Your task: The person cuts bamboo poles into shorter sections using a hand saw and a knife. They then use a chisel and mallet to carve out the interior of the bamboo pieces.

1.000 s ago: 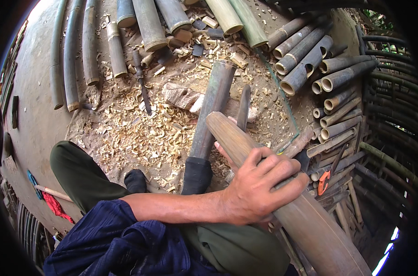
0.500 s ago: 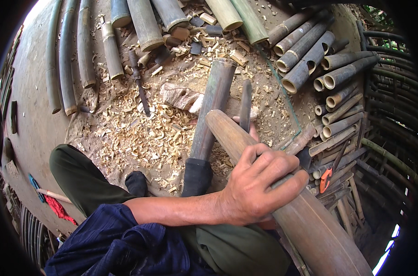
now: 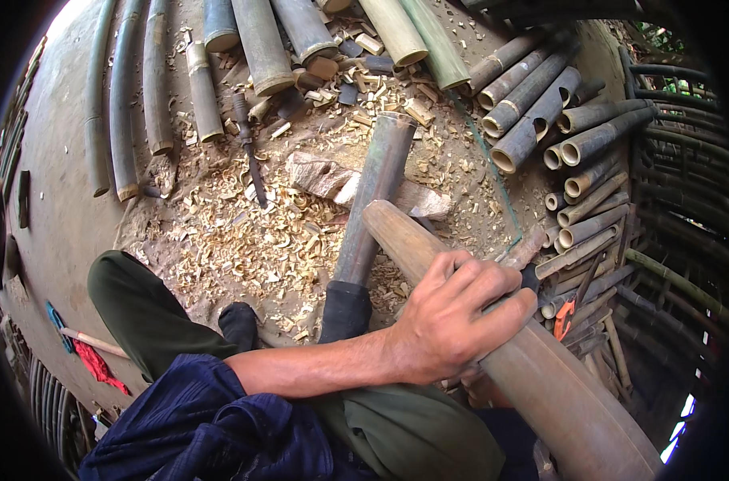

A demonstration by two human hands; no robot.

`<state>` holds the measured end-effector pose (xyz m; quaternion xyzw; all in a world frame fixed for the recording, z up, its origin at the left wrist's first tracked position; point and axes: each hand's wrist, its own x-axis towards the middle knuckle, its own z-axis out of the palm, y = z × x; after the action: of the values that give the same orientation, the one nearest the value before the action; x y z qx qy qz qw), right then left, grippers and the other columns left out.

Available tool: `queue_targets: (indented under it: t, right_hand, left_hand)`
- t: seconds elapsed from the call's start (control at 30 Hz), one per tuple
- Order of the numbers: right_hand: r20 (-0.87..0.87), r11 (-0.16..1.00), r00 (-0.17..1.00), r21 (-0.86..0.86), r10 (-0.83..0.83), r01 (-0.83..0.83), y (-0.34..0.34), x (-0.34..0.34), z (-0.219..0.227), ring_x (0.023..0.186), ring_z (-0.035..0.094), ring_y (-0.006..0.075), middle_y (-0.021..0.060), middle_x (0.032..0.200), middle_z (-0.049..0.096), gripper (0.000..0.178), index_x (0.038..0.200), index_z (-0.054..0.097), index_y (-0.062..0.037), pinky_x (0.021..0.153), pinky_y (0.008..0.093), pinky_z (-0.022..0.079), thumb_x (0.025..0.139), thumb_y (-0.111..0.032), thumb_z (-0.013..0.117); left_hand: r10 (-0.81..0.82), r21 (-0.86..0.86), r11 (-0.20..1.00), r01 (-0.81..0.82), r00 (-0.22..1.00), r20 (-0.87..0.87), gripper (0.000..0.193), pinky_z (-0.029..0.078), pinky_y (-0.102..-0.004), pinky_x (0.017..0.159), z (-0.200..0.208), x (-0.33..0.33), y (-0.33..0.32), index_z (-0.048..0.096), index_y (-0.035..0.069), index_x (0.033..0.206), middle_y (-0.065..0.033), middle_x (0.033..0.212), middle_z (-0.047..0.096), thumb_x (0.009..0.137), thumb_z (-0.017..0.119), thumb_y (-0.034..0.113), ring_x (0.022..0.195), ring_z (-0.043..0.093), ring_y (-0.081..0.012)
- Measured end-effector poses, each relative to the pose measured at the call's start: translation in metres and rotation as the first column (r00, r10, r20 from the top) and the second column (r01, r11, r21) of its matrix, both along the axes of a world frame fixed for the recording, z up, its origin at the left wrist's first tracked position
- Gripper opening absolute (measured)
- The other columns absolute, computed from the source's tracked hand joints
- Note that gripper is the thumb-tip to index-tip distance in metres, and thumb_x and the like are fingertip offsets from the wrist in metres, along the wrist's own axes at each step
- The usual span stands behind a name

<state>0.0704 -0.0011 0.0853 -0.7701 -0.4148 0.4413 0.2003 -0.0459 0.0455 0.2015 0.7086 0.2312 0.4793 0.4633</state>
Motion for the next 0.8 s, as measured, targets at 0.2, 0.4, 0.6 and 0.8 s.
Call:
queue_targets:
  t: [0.2, 0.4, 0.6, 0.8]
  right_hand:
    - [0.279, 0.963, 0.923, -0.131, 0.265, -0.237, -0.022, 0.019, -0.011, 0.098, 0.066, 0.0437, 0.0289, 0.104, 0.063, 0.036, 0.131, 0.058, -0.0006, 0.084, 0.0479, 0.054, 0.104, -0.023, 0.063]
    - [0.462, 0.891, 0.774, -0.348, 0.433, -0.29, -0.095, 0.071, -0.014, 0.092, 0.067, 0.0469, 0.0321, 0.095, 0.063, 0.031, 0.124, 0.063, 0.0006, 0.079, 0.0495, 0.054, 0.103, -0.022, 0.062]
    - [0.279, 0.965, 0.929, 0.167, -0.243, 0.203, -0.192, 0.082, -0.011, 0.076, 0.066, 0.0213, 0.0104, 0.098, 0.066, 0.055, 0.147, 0.047, 0.0027, 0.065, 0.0377, 0.057, 0.095, -0.004, 0.062]
    - [-0.286, 0.833, 0.787, -0.088, -0.547, 0.547, -0.202, -0.016, -0.002, 0.055, 0.052, 0.0076, 0.0028, 0.084, 0.062, 0.045, 0.14, 0.052, -0.0038, 0.049, 0.028, 0.047, 0.097, -0.005, 0.061]
  left_hand:
    - [-0.016, 0.059, 0.998, 0.019, 0.999, -0.04, 0.041, 0.05, -0.0438, 0.089, 0.0, 0.004, -0.003, 0.066, 0.005, 0.118, -0.0098, 0.109, 0.065, 0.079, 0.072, 0.015, 0.099, 0.065, -0.0261]
    - [0.201, -0.033, 0.98, -0.199, 0.976, 0.087, 0.044, 0.052, -0.0477, 0.083, -0.007, -0.015, 0.085, 0.056, 0.002, 0.115, -0.0161, 0.102, 0.058, 0.077, 0.076, 0.01, 0.098, 0.063, -0.0315]
    - [0.448, -0.372, 0.687, -0.624, 0.767, -0.46, 0.061, 0.066, -0.0388, 0.077, -0.088, -0.174, 0.2, 0.055, -0.001, 0.119, -0.0157, 0.098, 0.07, 0.079, 0.089, 0.029, 0.086, 0.074, -0.0256]
    - [0.222, -0.123, 0.626, -0.77, 0.328, -0.918, 0.097, 0.055, -0.0487, 0.105, -0.191, -0.257, 0.269, 0.055, -0.004, 0.142, -0.0278, 0.131, 0.068, 0.069, 0.1, 0.042, 0.126, 0.066, -0.0398]
